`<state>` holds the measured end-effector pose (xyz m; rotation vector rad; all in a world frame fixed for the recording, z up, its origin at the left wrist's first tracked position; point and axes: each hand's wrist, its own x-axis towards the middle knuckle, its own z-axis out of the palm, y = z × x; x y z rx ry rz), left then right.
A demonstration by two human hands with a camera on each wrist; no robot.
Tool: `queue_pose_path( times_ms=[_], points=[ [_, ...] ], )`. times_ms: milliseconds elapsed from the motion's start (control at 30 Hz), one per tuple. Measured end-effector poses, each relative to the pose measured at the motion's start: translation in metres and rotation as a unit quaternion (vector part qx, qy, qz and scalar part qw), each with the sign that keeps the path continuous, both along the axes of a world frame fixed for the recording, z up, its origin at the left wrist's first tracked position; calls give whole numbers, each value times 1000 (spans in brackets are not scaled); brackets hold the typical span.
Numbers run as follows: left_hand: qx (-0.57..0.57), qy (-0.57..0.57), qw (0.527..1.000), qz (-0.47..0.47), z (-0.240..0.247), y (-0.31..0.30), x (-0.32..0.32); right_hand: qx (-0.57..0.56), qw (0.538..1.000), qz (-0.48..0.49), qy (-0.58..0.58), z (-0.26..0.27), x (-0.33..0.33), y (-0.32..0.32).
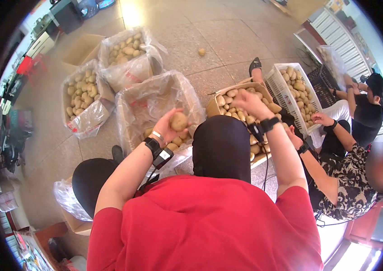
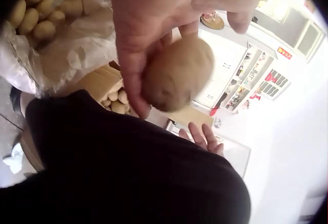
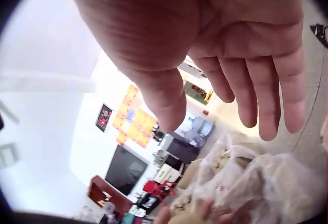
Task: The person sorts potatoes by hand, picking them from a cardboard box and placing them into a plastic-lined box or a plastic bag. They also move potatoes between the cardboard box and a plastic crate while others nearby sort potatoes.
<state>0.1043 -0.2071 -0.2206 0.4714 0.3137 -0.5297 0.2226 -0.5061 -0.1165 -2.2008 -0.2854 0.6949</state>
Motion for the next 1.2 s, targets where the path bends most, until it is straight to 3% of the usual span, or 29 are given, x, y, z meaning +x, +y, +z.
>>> queue_pose_path(
  times_ms=[67, 133, 200, 300, 467, 567, 700, 867, 1200],
  points=[
    [52, 54, 997, 5, -38, 8, -7, -156, 968, 63, -185, -73, -13, -37],
    [154, 114, 981, -25, -51, 13, -22, -168, 966, 138, -144, -65, -59, -47],
    [214, 144, 966, -36, -60, 17, -34, -287, 932, 94, -200, -131, -85, -85],
    [310, 188, 931, -41, -77, 23, -44, -364, 918, 53, -147, -195, -108, -120],
    [356, 216, 909, -18, -100, 33, -43, -319, 931, -43, -173, -239, -129, -129],
    [375, 220, 900, 17, -99, 38, -41, -360, 925, -46, -114, -202, -132, -98],
    [357, 210, 905, 99, -105, 45, -37, -307, 939, -30, -153, -239, -136, -110],
    [360, 214, 898, 131, -105, 46, -27, -303, 936, -8, -181, -222, -141, -107],
    [319, 206, 925, 29, -113, 34, -25, -293, 923, 110, -223, -174, -141, -96]
  ],
)
